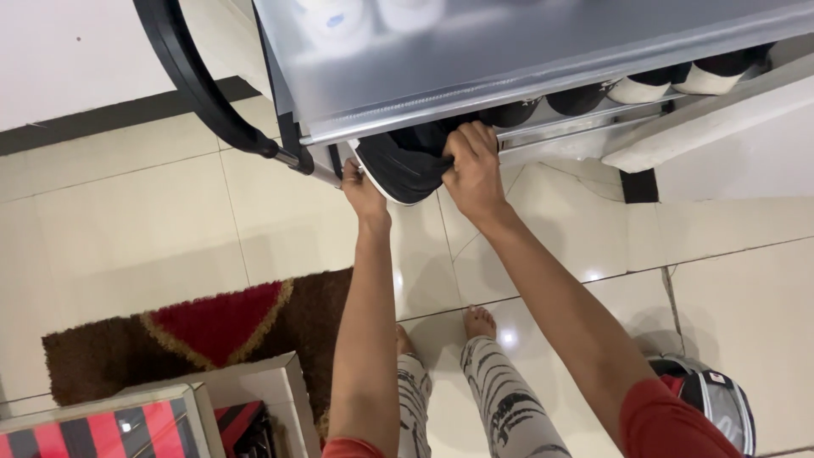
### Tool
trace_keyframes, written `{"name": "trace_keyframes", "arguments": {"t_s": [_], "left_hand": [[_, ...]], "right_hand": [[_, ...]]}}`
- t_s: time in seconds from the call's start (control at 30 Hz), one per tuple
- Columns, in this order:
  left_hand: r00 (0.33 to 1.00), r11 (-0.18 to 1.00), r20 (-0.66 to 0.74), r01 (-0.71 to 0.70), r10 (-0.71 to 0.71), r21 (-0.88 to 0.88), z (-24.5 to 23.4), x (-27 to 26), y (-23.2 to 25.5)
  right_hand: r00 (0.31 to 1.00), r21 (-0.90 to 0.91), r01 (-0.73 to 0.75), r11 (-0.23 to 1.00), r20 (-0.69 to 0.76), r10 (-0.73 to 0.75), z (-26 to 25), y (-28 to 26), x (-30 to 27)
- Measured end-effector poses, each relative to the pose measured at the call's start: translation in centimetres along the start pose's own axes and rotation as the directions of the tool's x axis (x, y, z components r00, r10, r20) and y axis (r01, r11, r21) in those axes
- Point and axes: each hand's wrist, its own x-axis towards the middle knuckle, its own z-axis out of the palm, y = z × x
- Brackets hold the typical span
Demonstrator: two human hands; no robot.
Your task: Cleaning a shoe rack with a duster and organizing shoes into it
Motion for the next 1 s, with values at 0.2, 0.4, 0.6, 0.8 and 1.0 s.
{"name": "trace_keyframes", "arguments": {"t_s": [0.2,0.4,0.6,0.8,1.0], "left_hand": [[0.965,0.964,0.05,-0.259,0.256,0.066,0.3,-0.9,-0.3],[0.999,0.997,0.03,0.01,-0.012,0.083,1.1,-1.6,2.2],[0.996,0.975,-0.017,0.086,-0.084,0.205,1.5,-2.1,3.7],[1.0,0.974,0.007,0.016,-0.018,0.228,1.3,-1.4,2.6],[0.993,0.95,-0.069,0.113,-0.097,0.29,2.0,-1.8,3.8]], "right_hand": [[0.993,-0.051,-0.004,0.999,-0.114,-0.002,2.3,-0.9,1.4],[0.996,-0.077,-0.014,0.997,-0.087,0.008,6.9,0.3,2.2],[0.987,-0.203,-0.083,0.976,0.12,0.109,4.8,1.5,1.9],[0.97,-0.276,-0.06,0.959,0.212,0.122,1.0,1.2,0.8],[0.944,-0.274,-0.243,0.931,0.153,0.291,3.2,2.4,-0.7]]}}
